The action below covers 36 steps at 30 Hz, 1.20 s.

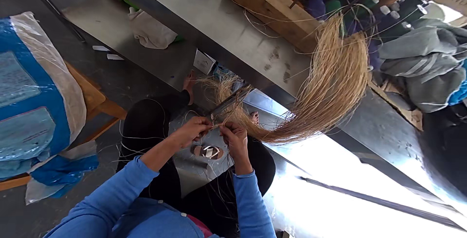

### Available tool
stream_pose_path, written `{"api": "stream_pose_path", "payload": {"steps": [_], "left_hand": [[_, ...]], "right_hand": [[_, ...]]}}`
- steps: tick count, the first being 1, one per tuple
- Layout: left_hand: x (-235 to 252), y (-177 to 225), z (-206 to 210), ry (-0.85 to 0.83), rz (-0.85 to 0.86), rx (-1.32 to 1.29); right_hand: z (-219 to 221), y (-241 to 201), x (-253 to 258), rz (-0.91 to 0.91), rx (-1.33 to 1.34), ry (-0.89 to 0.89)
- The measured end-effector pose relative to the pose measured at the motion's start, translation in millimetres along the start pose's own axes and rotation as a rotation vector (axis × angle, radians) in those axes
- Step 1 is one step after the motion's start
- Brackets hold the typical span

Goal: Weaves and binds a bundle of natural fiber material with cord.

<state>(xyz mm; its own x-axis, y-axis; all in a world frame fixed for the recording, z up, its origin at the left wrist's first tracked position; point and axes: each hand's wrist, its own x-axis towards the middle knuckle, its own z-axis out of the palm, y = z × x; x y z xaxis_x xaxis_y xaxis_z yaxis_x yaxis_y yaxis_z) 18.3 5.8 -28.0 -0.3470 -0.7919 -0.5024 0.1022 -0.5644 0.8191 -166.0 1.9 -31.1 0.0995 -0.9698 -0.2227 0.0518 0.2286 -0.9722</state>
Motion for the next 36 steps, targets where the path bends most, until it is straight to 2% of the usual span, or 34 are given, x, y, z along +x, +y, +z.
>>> {"api": "stream_pose_path", "payload": {"steps": [2,4,7,9,14,19,25,31,36], "left_hand": [[0.6,4.9,-3.7,0.041,0.069,0.201],[1.8,7.8,-4.7,0.055,0.180,0.272],[6.4,9.4,0.8,-0.020,0.295,0.339],[4.2,15.2,11.2,-0.031,0.250,0.396],[-2.3,19.0,16.8,0.135,0.208,0.601],[-4.8,13.8,19.3,0.133,0.288,0.592],[-0.5,8.7,22.0,0.094,0.283,0.491],[2.6,8.5,21.8,0.032,0.277,0.450],[2.8,7.4,21.5,0.046,0.291,0.449]], "right_hand": [[0.5,1.2,0.3,-0.008,-0.010,0.020],[1.4,2.3,0.0,-0.026,-0.017,0.032],[2.8,4.4,0.0,-0.056,-0.020,0.037],[2.9,3.2,-0.5,-0.054,-0.033,0.039],[-0.1,-7.9,-6.1,0.098,0.098,-0.061],[-0.2,-2.6,-9.5,0.061,0.176,-0.029],[-2.8,3.8,-19.0,-0.013,0.155,0.005],[-2.1,12.1,-19.9,-0.052,0.236,0.024],[-1.6,13.6,-19.9,-0.048,0.315,0.023]]}}
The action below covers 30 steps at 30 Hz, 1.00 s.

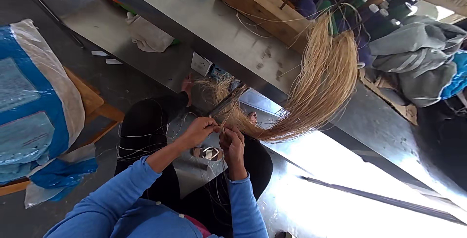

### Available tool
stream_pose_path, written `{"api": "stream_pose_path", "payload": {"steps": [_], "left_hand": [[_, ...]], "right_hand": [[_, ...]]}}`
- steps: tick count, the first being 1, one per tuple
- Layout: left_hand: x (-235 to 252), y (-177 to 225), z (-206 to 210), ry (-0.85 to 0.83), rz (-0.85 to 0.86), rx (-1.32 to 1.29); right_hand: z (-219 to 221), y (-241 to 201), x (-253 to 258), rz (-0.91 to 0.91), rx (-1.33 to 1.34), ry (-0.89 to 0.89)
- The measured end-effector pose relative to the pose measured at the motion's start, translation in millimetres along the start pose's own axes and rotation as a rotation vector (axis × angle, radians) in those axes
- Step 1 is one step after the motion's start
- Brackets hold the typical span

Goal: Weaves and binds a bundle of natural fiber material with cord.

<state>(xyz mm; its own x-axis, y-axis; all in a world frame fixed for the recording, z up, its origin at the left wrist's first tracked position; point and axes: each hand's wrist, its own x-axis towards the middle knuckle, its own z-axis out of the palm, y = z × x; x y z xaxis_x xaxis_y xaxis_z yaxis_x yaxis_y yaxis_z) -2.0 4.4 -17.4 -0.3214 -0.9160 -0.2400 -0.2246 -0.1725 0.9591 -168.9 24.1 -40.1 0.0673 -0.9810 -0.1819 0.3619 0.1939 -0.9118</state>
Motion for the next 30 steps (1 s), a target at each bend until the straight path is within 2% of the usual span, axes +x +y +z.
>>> {"api": "stream_pose_path", "payload": {"steps": [6,11,23,30], "left_hand": [[5.1,-3.6,-1.2,0.031,-0.021,-0.244],[8.6,1.3,-4.6,0.010,0.030,-0.033],[9.6,1.1,-4.9,-0.021,0.030,-0.039],[6.7,6.7,-5.8,-0.040,0.059,0.087]], "right_hand": [[-1.0,-5.1,-1.8,0.002,-0.035,-0.025],[-0.6,-4.4,-1.1,-0.014,-0.033,-0.016],[-6.1,-5.5,1.8,-0.044,-0.118,-0.031],[1.0,-12.0,5.5,-0.028,-0.193,0.052]]}}
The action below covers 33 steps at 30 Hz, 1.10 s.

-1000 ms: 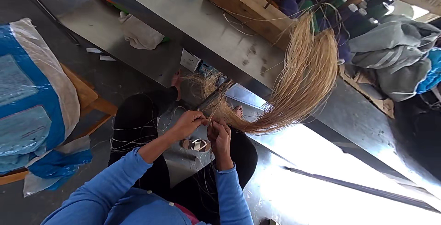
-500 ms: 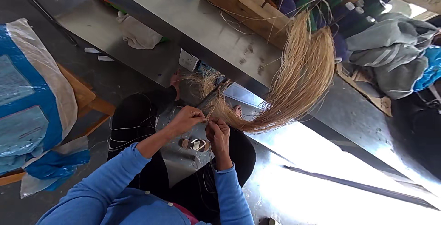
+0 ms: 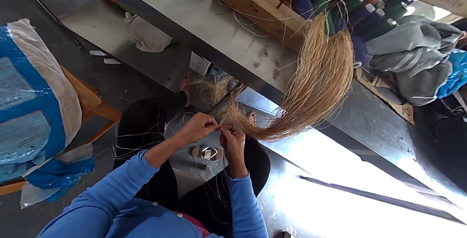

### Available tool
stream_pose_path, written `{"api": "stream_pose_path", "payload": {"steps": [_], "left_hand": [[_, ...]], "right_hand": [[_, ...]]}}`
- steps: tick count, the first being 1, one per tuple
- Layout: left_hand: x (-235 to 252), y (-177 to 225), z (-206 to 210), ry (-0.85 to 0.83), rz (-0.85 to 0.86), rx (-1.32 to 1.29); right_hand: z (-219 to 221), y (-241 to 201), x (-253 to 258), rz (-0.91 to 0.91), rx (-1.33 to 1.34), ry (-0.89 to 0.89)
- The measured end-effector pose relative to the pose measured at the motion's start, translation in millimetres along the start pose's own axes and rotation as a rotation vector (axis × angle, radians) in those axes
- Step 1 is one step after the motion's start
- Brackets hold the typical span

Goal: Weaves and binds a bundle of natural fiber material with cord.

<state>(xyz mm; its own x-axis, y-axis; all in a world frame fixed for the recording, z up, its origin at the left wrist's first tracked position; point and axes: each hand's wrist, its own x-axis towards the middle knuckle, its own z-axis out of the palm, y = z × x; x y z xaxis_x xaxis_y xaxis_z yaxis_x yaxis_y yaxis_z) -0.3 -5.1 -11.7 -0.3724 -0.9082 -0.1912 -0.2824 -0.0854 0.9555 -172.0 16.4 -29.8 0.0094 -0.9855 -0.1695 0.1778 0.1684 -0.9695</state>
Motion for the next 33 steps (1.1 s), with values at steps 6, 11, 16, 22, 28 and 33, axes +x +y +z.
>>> {"api": "stream_pose_path", "payload": {"steps": [6,11,16,22,28,33], "left_hand": [[-0.8,2.5,2.6,0.071,-0.004,-0.013],[-3.7,0.8,5.1,0.062,-0.026,-0.040],[-8.4,-2.8,5.1,0.043,-0.063,0.003],[-39.6,-17.9,-69.7,-0.073,0.041,0.256],[-107.6,-41.5,-197.3,-0.096,-0.013,0.320],[-139.9,58.2,-214.5,0.051,-0.742,0.616]], "right_hand": [[-2.9,6.2,-3.9,-0.025,0.082,-0.093],[-0.8,8.2,-2.9,-0.074,0.041,-0.072],[0.0,10.8,-0.6,-0.035,0.015,-0.004],[-4.7,10.9,-1.8,0.001,0.004,0.132],[3.3,9.9,-0.4,0.031,0.017,0.184],[7.3,11.0,0.5,0.037,0.028,0.205]]}}
